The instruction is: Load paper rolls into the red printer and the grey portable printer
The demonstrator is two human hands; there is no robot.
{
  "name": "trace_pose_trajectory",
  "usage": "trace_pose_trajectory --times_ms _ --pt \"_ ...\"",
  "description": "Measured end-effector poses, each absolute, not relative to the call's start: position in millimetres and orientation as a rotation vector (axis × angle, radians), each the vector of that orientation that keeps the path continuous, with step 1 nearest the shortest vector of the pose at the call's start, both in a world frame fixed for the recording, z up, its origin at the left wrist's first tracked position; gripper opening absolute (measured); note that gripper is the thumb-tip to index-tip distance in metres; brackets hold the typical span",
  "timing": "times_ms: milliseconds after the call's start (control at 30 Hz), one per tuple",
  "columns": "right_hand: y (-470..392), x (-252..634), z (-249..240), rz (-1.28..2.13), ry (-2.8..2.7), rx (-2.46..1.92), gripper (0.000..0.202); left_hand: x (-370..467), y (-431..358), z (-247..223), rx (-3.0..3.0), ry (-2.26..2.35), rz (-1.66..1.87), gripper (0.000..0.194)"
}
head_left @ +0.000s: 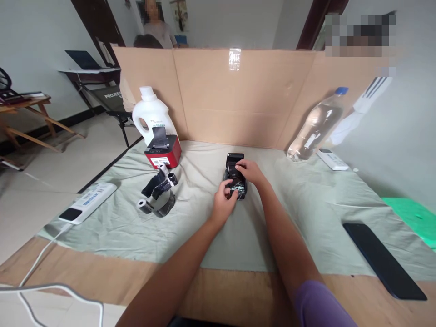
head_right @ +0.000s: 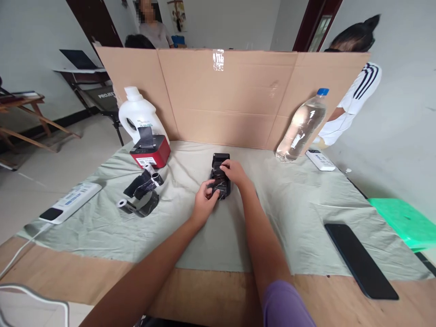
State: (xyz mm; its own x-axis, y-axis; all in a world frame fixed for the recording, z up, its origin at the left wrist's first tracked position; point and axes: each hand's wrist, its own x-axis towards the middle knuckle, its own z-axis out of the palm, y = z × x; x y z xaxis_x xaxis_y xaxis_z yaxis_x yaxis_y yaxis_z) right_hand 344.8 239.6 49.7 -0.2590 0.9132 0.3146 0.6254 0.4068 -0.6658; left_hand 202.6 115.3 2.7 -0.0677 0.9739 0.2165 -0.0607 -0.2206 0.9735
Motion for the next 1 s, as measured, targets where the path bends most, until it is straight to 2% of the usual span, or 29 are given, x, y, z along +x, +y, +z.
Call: trace_pose_trajectory --times_ms 333,1000 --pt "244.6 343.5 36.5 0.380 -2.002 -1.364 0.013 201.1 121.6 0.0 1.190 1.108 1.419 0.041" --pt "246.7 345.5 30.8 0.268 -2.177 -1.400 0.011 201.5 122.7 -3.3 1.212 1.085 1.416 0.039"
